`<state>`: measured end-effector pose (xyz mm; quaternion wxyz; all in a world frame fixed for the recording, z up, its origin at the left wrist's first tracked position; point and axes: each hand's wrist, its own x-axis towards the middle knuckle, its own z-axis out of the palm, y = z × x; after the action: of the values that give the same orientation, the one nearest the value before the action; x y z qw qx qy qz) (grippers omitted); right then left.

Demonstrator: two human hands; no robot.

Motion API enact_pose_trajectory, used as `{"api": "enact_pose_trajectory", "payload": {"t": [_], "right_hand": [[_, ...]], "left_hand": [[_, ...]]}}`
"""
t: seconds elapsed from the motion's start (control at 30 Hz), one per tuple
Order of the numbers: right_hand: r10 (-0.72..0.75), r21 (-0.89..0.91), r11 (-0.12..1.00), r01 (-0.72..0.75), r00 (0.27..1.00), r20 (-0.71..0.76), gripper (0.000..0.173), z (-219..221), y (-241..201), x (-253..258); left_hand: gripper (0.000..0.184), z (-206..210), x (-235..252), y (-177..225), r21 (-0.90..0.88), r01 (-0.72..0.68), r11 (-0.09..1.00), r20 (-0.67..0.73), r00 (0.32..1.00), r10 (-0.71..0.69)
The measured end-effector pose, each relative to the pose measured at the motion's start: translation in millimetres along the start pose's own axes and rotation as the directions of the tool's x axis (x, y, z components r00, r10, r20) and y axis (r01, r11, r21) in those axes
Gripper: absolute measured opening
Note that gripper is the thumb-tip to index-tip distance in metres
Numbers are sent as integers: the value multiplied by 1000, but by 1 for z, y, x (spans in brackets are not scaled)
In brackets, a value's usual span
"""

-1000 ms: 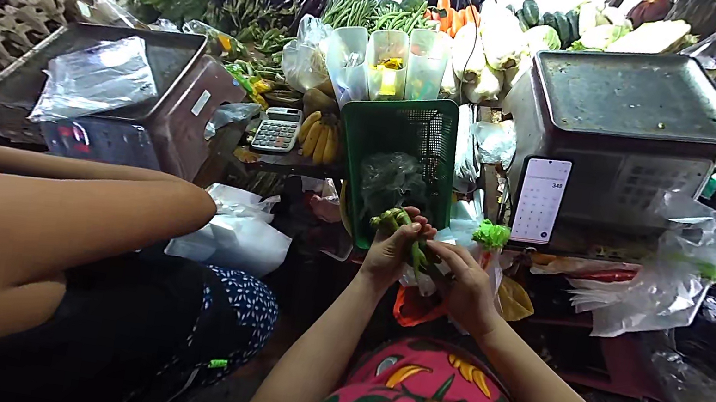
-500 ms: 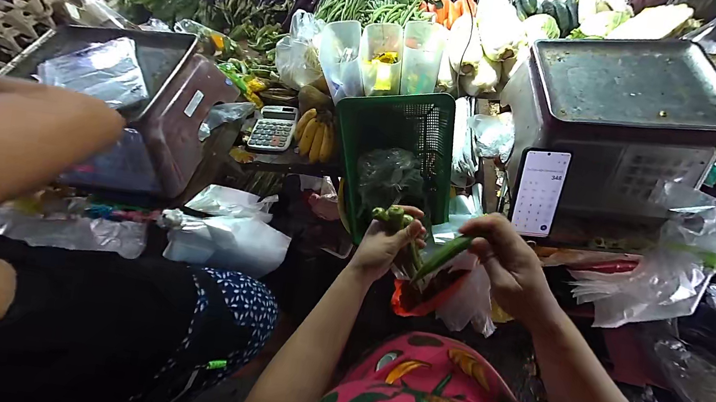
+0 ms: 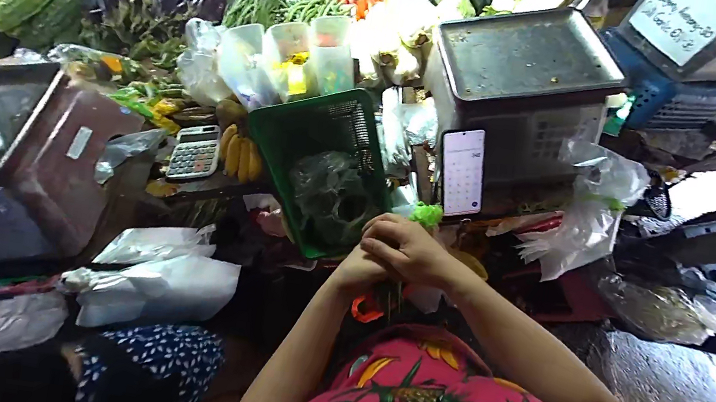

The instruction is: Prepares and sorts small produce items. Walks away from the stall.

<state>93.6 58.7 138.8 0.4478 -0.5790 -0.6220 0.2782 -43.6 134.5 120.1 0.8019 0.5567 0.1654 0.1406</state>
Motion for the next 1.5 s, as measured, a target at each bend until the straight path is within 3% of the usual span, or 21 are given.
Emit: {"api": "enact_pose_trajectory", "payload": {"t": [0.03,0.07,0.1,0.17,0.2,0.27,0.33,0.43,0.53,0.63,0.7,0.83,1.0,1.03,1.1,1.2,1.23,1.27,1.33,1.4,1.5], "right_hand": [[0,-7,1000,0,999,-41,32,-4,2,-1],[-4,0,1000,4,996,-91,31,-8,3,-2],[-13,22,1000,16,990,-139,30,-12,4,-5],[-32,72,996,47,982,-189,29,-17,6,-10],[-42,86,995,59,981,-190,30,-21,6,-13],[-25,132,990,48,984,-174,32,-34,4,-18],[46,157,988,-3,962,-269,34,-60,4,-26],[122,-153,956,-249,816,-565,33,-123,21,-49],[272,-326,696,-640,655,-705,40,-176,35,-74],[495,-230,498,-836,492,-716,46,-190,47,-85],[557,-173,480,-860,451,-697,42,-192,50,-85],[559,30,636,-771,434,-706,35,-201,53,-85],[652,-194,382,-903,413,-636,46,-202,47,-77],[640,-185,405,-895,422,-642,43,-203,50,-79],[584,-60,578,-814,464,-666,38,-209,52,-84],[559,337,821,-461,527,-640,12,-208,47,-84],[585,523,800,-294,573,-573,6,-205,41,-81],[590,668,728,-155,639,-494,14,-202,33,-78],[548,820,571,-27,757,-356,35,-188,14,-71],[429,838,544,-33,870,-244,48,-168,-1,-65],[150,559,829,-32,975,-166,45,-130,-15,-62]], "left_hand": [[85,1,5,0,40,-1,999,-5,1000,2],[97,4,10,3,76,10,997,9,1000,-10],[88,9,13,6,101,15,995,15,1000,-17],[45,20,16,11,152,75,986,44,996,-83],[37,24,18,15,179,116,977,68,989,-130],[33,31,22,19,251,171,953,35,982,-186],[33,32,25,18,343,137,929,-22,990,-138],[40,31,21,19,409,-14,912,-127,989,72],[61,27,20,18,432,-83,898,-254,944,209],[98,33,24,15,401,-115,909,-339,903,264],[110,41,25,13,395,-121,911,-375,883,280],[112,48,22,7,459,-144,877,-369,867,336],[109,56,21,1,497,-124,859,-387,854,348],[109,57,22,0,496,-126,859,-391,851,351],[108,59,20,-1,525,-116,843,-395,845,362],[110,64,15,0,594,-78,801,-398,836,377],[112,65,14,0,600,-87,796,-394,833,388],[114,67,15,0,601,-100,793,-393,827,402],[117,70,17,1,606,-130,785,-388,813,435],[117,73,19,1,611,-148,778,-391,798,459],[118,75,22,1,620,-159,768,-377,799,469]]}}
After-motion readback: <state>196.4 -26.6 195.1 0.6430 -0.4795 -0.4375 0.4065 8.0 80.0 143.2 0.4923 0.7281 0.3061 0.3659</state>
